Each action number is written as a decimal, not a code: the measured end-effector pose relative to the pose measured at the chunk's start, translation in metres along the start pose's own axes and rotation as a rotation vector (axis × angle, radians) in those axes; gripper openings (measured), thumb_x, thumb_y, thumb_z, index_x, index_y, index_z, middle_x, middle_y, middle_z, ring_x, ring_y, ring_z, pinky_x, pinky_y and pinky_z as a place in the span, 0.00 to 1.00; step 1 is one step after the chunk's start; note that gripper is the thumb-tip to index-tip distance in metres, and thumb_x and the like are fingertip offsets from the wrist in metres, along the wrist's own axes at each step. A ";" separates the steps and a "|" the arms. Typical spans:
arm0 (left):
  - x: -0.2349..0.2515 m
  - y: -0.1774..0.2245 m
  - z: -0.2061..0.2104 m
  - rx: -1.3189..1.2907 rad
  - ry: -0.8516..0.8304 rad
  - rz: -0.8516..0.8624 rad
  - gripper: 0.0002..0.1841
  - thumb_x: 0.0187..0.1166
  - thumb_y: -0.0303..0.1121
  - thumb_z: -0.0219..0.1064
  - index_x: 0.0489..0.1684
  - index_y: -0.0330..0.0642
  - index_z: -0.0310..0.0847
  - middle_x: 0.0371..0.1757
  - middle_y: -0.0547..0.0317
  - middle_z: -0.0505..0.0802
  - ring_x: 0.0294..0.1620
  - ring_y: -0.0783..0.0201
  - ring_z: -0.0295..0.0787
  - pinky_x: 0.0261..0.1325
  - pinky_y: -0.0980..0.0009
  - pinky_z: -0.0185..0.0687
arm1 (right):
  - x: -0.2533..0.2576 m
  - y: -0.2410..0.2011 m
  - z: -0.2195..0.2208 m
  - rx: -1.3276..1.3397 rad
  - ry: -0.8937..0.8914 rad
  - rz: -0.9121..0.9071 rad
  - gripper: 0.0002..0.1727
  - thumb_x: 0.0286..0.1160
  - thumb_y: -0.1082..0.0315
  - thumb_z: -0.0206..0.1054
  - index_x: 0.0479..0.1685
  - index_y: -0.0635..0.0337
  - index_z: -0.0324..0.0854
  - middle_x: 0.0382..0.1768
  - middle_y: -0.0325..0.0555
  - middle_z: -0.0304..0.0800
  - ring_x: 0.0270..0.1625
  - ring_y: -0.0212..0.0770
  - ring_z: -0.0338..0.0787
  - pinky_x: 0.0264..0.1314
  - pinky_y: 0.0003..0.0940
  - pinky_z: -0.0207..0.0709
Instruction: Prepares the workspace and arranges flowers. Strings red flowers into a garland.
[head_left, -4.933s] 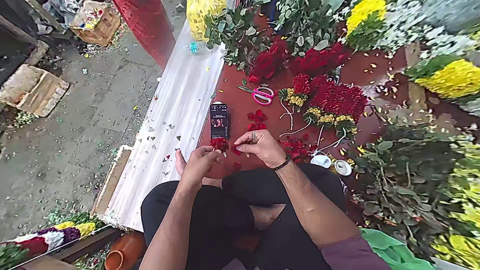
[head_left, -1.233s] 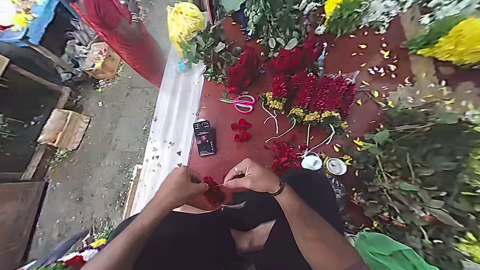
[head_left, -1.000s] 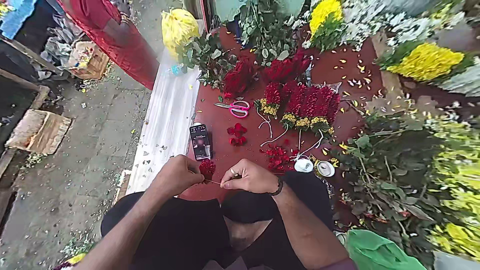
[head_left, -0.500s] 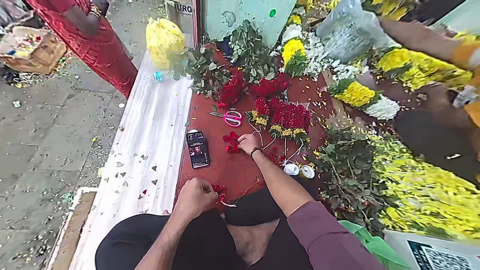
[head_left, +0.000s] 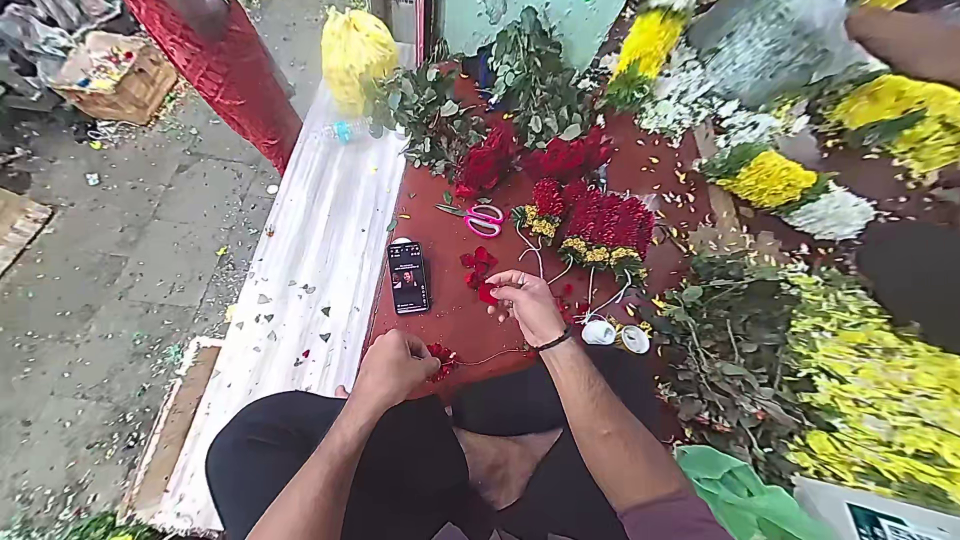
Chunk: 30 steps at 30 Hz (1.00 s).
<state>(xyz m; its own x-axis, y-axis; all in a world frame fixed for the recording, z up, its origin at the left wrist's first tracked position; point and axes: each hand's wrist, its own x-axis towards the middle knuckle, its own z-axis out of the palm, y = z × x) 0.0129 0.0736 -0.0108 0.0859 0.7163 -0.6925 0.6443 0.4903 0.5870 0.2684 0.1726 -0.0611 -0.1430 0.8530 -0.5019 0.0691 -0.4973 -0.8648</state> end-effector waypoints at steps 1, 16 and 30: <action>0.002 -0.001 0.001 0.002 -0.003 -0.012 0.11 0.67 0.49 0.76 0.26 0.54 0.92 0.24 0.67 0.91 0.27 0.65 0.87 0.35 0.52 0.83 | -0.004 0.001 0.003 0.017 -0.015 -0.021 0.11 0.79 0.75 0.65 0.55 0.65 0.87 0.37 0.56 0.92 0.26 0.43 0.89 0.25 0.35 0.83; 0.015 -0.007 0.009 -0.002 -0.035 -0.052 0.12 0.67 0.49 0.77 0.25 0.52 0.92 0.23 0.67 0.90 0.25 0.66 0.86 0.34 0.54 0.83 | 0.000 0.024 0.006 0.051 -0.149 -0.129 0.12 0.78 0.77 0.61 0.48 0.66 0.92 0.33 0.54 0.93 0.25 0.41 0.87 0.29 0.34 0.84; 0.015 -0.008 0.010 -0.092 0.059 -0.036 0.12 0.68 0.48 0.77 0.24 0.52 0.92 0.23 0.67 0.91 0.25 0.68 0.86 0.34 0.57 0.83 | -0.044 0.004 0.028 0.085 -0.138 -0.310 0.14 0.62 0.78 0.75 0.47 0.62 0.85 0.34 0.54 0.91 0.29 0.45 0.89 0.32 0.38 0.86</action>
<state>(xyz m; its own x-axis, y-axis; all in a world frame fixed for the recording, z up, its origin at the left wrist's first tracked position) 0.0168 0.0758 -0.0302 0.0170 0.7238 -0.6898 0.5736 0.5580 0.5996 0.2474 0.1286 -0.0424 -0.2766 0.9390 -0.2044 -0.0797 -0.2344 -0.9689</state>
